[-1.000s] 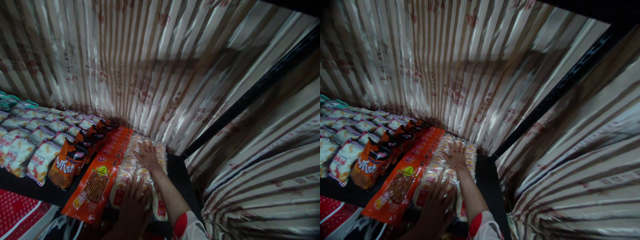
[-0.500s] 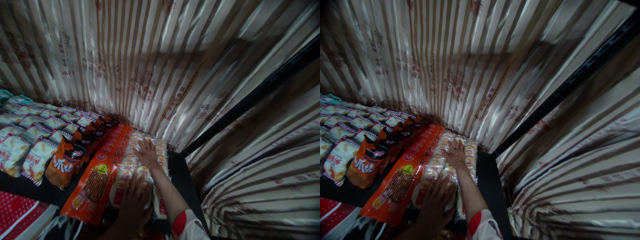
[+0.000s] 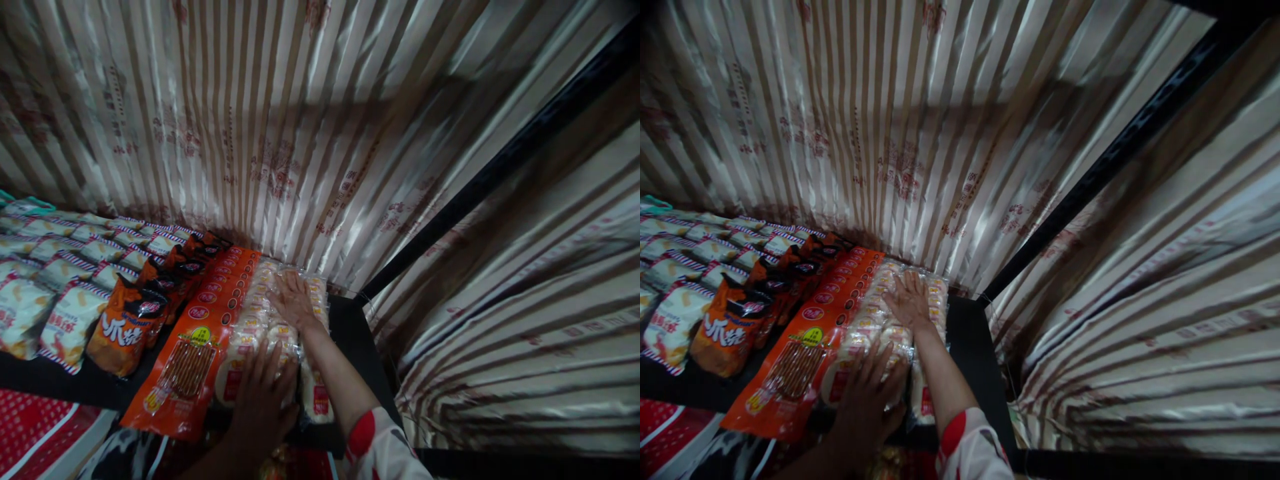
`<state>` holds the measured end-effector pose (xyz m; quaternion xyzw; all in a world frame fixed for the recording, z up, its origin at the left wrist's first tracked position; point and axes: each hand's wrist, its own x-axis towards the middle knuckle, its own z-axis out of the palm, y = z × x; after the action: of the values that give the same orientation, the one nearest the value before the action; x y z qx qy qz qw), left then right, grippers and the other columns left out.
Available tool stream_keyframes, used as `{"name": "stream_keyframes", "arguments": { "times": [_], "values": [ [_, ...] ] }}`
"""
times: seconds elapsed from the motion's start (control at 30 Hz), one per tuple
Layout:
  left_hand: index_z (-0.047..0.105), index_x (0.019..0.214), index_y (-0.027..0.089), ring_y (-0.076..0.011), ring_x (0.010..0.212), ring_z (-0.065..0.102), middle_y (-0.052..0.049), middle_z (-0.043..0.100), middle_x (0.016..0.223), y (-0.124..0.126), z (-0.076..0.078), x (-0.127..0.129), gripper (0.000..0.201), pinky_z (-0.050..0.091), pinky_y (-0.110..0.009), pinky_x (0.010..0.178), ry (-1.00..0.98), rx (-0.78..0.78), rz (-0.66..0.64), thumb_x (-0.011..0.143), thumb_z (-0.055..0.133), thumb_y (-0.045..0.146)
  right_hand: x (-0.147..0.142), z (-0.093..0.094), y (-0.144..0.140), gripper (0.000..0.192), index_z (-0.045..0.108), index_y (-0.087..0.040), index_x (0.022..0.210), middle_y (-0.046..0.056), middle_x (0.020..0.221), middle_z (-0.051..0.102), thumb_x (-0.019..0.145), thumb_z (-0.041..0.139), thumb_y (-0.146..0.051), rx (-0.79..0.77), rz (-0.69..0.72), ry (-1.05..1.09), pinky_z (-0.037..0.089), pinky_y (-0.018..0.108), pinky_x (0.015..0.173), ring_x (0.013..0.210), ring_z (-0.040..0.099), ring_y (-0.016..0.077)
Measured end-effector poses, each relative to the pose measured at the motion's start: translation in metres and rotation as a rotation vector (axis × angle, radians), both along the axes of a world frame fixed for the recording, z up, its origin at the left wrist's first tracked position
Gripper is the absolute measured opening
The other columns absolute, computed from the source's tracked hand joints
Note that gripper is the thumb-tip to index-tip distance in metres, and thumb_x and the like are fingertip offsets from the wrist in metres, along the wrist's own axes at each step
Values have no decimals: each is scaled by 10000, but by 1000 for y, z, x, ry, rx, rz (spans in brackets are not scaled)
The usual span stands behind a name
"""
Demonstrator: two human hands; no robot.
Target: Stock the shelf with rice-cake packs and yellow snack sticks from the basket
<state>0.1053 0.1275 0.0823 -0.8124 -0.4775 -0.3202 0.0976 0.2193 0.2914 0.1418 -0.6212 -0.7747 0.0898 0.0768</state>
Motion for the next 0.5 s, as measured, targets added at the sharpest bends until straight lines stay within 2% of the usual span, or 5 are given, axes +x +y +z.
{"name": "stream_keyframes", "arguments": {
  "times": [0.13,0.27,0.37,0.47,0.5],
  "values": [
    [490,1316,233,-318,1346,309,-100,496,1370,-4,9,0,569,187,-498,1103,-21,31,-19,811,537,492,37,7,-6,604,292,-260,1446,44,1553,173,921,277,-558,100,-66,23,117,451,1140,1436,85,231],
    [493,1303,226,-299,1335,331,-89,479,1392,-15,17,21,565,181,-477,1105,-4,30,-42,824,500,525,85,-8,-9,582,331,-182,1433,56,1540,223,947,228,-484,134,-156,99,135,402,1157,1434,109,208],
    [511,1254,244,-279,1331,346,-71,467,1406,-24,8,52,509,192,-463,1104,71,70,-185,828,494,520,109,-22,-6,640,322,-141,1435,75,1543,207,942,174,-522,117,-212,211,111,389,1169,1437,85,197],
    [557,1147,242,-239,1301,396,-37,519,1355,-26,-12,82,329,196,-431,1117,45,273,-267,851,529,384,118,-31,1,698,283,-171,1452,68,1559,134,911,183,-601,63,-247,312,98,412,1171,1440,42,206],
    [558,1144,234,-238,1295,406,-40,526,1345,-25,-18,89,318,184,-434,1124,65,289,-286,863,520,378,119,-32,3,707,281,-182,1453,62,1561,123,902,194,-617,44,-240,330,86,416,1172,1440,29,208]
  ]
}}
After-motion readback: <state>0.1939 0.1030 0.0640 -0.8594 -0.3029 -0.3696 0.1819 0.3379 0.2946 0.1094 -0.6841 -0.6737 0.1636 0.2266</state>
